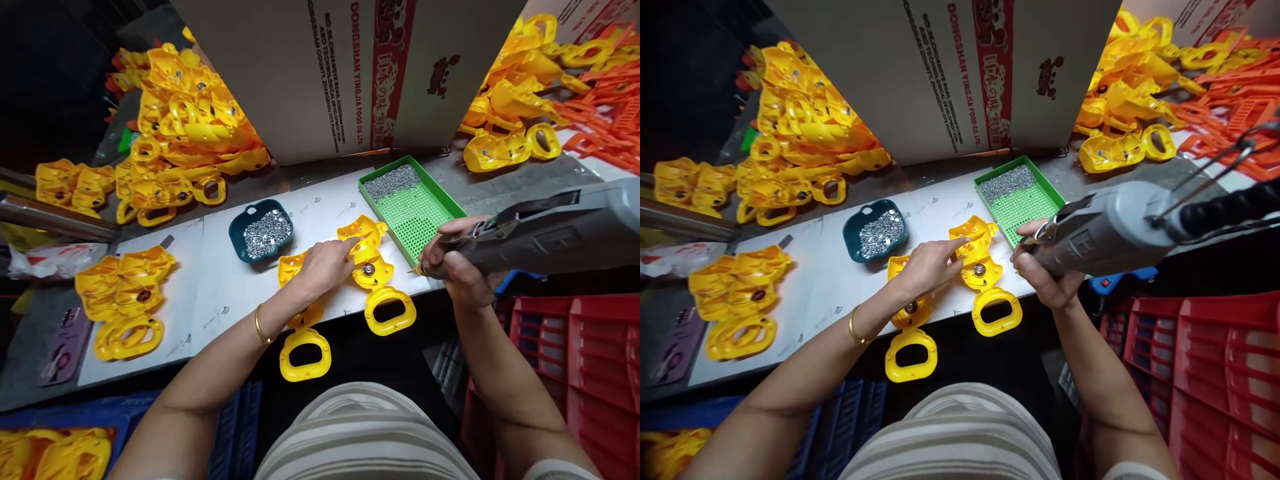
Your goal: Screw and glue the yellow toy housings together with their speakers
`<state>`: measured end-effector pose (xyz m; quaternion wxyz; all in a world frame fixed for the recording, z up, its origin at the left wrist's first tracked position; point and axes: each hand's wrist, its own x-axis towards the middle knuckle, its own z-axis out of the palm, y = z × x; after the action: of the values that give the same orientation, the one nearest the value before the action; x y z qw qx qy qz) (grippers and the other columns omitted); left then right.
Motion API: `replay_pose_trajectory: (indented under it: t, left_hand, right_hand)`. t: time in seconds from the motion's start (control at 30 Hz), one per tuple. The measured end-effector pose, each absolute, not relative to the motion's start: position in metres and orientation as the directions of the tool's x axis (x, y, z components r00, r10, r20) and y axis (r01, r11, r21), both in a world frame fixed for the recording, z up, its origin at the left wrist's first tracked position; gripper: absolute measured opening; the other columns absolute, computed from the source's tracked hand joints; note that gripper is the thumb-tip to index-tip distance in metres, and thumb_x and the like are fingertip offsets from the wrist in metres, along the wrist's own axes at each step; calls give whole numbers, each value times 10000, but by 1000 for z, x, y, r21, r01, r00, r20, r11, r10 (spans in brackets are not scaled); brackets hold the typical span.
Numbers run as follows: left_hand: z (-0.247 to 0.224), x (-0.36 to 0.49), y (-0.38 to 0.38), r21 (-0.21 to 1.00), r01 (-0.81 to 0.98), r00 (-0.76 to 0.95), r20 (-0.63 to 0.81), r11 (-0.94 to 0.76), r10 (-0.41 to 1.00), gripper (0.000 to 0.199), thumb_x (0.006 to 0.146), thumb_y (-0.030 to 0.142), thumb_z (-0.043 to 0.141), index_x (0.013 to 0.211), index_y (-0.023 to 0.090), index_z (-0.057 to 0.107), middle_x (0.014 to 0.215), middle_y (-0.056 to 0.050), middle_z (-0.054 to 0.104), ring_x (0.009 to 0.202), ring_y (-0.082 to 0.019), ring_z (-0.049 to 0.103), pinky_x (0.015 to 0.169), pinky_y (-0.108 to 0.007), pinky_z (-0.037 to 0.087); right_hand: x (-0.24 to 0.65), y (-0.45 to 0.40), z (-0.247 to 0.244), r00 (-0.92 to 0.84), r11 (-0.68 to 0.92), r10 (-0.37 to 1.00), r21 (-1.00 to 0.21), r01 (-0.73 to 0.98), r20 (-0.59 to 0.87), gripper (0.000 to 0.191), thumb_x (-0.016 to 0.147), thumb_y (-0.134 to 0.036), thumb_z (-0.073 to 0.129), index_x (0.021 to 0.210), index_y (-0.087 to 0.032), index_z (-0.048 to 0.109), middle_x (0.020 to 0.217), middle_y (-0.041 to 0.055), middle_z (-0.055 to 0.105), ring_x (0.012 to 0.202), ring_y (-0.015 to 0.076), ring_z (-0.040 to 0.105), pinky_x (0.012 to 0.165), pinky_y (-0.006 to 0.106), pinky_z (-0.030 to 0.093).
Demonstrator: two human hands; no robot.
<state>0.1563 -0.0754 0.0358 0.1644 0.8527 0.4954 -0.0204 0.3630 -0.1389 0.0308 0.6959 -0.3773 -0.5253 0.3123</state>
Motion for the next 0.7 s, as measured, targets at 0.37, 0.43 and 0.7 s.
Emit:
replay_pose_trajectory:
  t: [0.37,0.43,0.7]
  left_hand:
    - [25,155,-80,894,212,248,-439,394,863,599,786,174,630,1376,200,534,729,0,625,446,-59,513,376,-169,362]
    - [31,161,-76,871,240,300,-486,428,821,643,800,143,585,1431,192,472,665,13,605,449,-81,541,384,-184,397]
    - [36,173,-63,692,721,386,-450,41,805,298,740,192,646,1014,120,738,558,1,643,432,-136,570,460,-249,452]
  right_hand:
    - [355,-116,33,339,528,817,-842,-110,468,242,805,-503,655,961,-328,597,563,-31,489,454,173,481,479,355,438]
    - [353,-113,31,344,506,828,-854,-118,443,270,779,-516,678,951,-322,606,569,-25,503,456,174,493,475,353,439]
    - [357,-117,34,283,512,846,-837,-193,452,283,781,-410,713,988,-239,625,609,-27,566,483,128,533,487,292,450]
